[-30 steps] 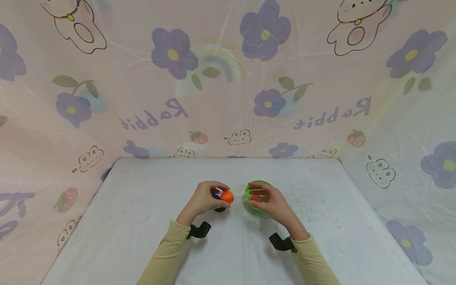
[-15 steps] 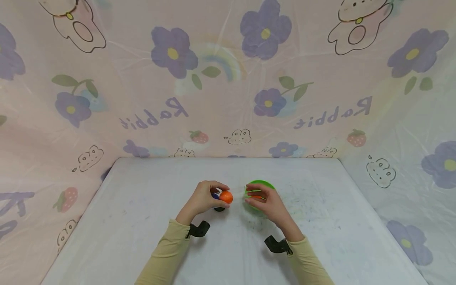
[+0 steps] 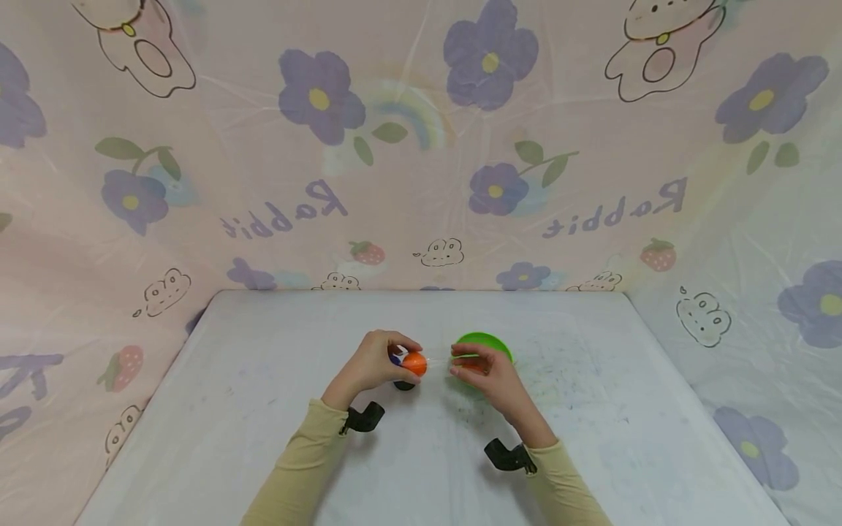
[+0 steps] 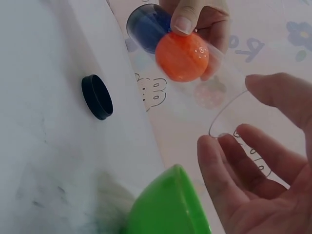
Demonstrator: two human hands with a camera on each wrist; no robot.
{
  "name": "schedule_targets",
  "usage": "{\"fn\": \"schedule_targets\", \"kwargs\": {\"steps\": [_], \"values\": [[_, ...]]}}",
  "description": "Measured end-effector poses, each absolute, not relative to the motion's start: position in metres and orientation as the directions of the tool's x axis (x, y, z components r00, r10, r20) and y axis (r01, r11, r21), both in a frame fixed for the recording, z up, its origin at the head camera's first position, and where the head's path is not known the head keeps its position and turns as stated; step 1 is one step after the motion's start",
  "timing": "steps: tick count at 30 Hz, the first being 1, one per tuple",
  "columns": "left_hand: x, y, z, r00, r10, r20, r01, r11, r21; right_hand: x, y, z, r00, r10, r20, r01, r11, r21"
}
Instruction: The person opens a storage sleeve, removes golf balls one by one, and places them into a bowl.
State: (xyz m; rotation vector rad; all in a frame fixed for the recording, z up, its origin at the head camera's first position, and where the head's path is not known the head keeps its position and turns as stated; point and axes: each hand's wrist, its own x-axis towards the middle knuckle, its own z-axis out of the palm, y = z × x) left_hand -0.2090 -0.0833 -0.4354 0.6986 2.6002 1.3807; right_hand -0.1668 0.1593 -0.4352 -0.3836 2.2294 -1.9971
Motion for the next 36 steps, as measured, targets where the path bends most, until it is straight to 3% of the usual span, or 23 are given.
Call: {"fn": "schedule_targets", "kwargs": {"steps": [10,36], "values": [[-0.212,-0.084,-0.425,-0.875,0.476,0.093,0.360,0.508,0.783,-0.176,0.160,-0.466,-0.968,-0.243,0.065,-0.072,0.019,-0.997],[-0.218,-0.072,-0.404,-0.862,0.497,0.101,0.423,0.594,0.684,-0.174,0.160,-0.470,-0.979,-0.203,0.028,-0.006,-0.108,-0.994]]}}
